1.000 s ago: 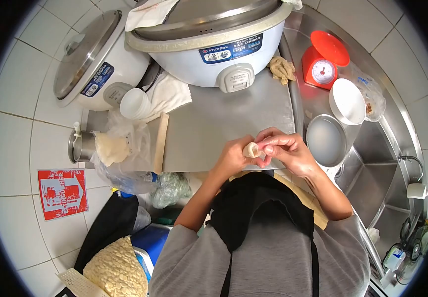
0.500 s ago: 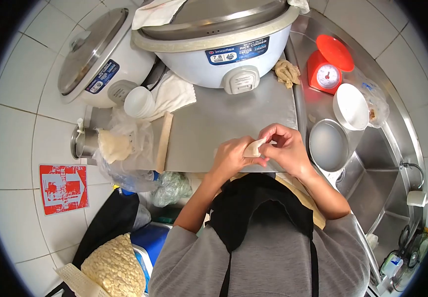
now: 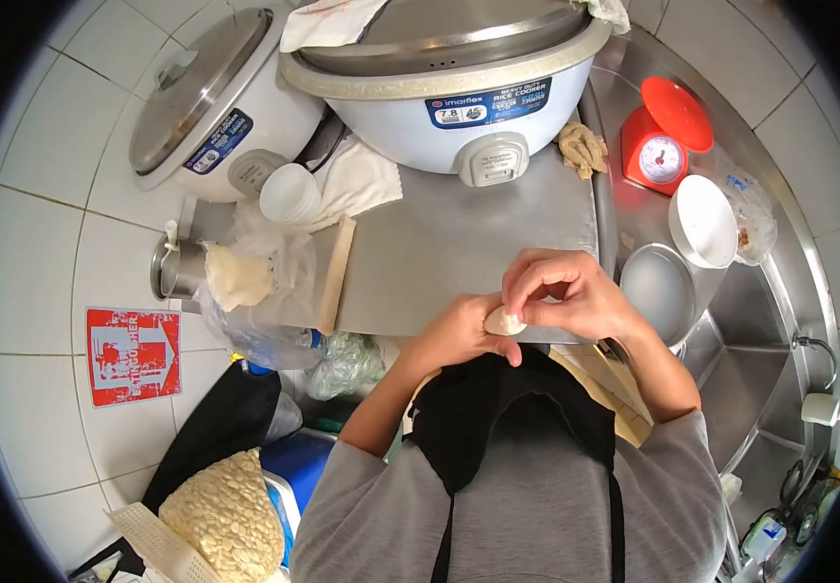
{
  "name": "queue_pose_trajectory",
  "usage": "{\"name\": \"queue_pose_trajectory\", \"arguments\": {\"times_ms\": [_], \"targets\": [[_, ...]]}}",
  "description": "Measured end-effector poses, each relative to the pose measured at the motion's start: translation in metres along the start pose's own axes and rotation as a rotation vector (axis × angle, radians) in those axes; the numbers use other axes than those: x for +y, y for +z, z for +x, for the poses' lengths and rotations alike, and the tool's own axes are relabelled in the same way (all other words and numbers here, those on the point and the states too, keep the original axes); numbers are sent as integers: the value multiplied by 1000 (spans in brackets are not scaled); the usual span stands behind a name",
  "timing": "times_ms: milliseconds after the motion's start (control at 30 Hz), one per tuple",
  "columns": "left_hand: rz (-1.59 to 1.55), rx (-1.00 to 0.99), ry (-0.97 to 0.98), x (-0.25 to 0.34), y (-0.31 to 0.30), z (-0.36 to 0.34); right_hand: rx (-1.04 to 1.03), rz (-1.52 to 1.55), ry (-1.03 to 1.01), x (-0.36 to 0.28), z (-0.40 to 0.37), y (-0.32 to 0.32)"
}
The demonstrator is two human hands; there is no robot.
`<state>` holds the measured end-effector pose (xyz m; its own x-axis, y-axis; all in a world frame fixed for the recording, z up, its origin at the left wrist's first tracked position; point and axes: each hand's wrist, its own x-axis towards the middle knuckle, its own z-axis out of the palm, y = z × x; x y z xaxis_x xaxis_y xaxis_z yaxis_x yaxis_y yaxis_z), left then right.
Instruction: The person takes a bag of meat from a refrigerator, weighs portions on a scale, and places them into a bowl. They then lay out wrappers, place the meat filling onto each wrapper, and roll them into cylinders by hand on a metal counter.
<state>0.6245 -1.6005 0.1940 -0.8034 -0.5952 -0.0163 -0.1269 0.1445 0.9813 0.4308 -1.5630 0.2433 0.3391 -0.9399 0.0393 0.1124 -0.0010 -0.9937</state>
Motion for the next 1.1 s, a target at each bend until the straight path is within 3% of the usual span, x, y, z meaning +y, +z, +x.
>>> {"name": "queue_pose_trajectory", "arguments": {"times_ms": [133,267,367,433,567,700,767,867,1100], "targets": [[-182,-107,-77,0,1,-1,-140,-162,-177,5,-3,-10],[-197,-107,-36,2,3,2,-189,-256,-232,-6,0,-14],[78,-73,61,5,1,7,-193,-325,-58,-26,3,-9],[255,-32,74,7,-1,11,-177,-676,-59,-32,4,-1],[288,-49,7,14,-4,13,-117,-848,-293,-30,3,5],[227,-71,73,0,-2,12,-218,-899,-203,-42,2,7],[210,-83,94,-2,-2,14,-184,-1109,-303,-39,1,13],[206,-78,71,3,-5,13,-191,-884,-292,-46,4,1],[177,-127,70,-1,0,17,-226,-1015,-163,-51,5,7]]}}
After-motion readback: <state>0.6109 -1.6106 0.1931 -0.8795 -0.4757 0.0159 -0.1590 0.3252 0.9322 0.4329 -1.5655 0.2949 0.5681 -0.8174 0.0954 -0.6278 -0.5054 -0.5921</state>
